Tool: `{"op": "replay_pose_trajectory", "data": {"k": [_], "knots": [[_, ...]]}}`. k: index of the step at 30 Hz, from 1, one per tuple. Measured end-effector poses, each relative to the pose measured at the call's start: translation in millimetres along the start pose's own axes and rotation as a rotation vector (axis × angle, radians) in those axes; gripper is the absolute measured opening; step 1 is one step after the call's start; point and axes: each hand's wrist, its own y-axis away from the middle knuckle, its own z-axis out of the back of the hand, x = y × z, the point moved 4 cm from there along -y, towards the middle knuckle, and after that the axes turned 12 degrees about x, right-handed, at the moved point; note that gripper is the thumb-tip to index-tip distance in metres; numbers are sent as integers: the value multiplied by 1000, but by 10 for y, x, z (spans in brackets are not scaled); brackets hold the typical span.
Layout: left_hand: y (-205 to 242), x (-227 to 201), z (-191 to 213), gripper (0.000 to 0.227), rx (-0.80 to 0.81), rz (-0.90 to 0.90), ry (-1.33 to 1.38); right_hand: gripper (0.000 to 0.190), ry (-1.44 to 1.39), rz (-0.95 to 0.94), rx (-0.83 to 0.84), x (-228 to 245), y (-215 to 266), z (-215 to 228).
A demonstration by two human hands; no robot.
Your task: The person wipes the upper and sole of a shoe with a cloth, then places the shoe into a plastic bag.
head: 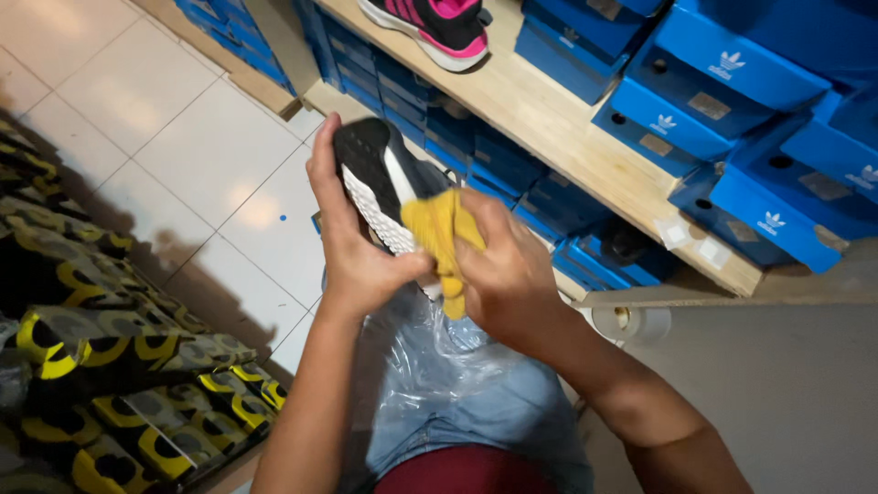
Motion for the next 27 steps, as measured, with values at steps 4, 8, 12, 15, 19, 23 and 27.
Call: {"op": "replay_pose_trajectory", "data": {"k": [4,8,12,15,19,23,27], "knots": [[20,57,0,113,-18,-12,-22,16,86,-5,38,55,-178,199],[24,342,130,119,-168,-86,159,40,-191,41,39,-174,23,229],[-16,423,257,117,-307,-141,435,48,-427,-144,-124,-562,269,128],[-25,713,161,117,-367,-128,748,41,-663,-284,-188,-864,408,-146],[-6,984,66,97,-458,-75,1011,47,-762,-315,-155,-1045,422,-270],[-59,1033,96,81,-513,-34,1106,48,-884,-330,-135,-1024,397,-224],[-53,1027,90,71,-564,-35,1117,85,-1012,-298,-83,-967,411,-356]]}}
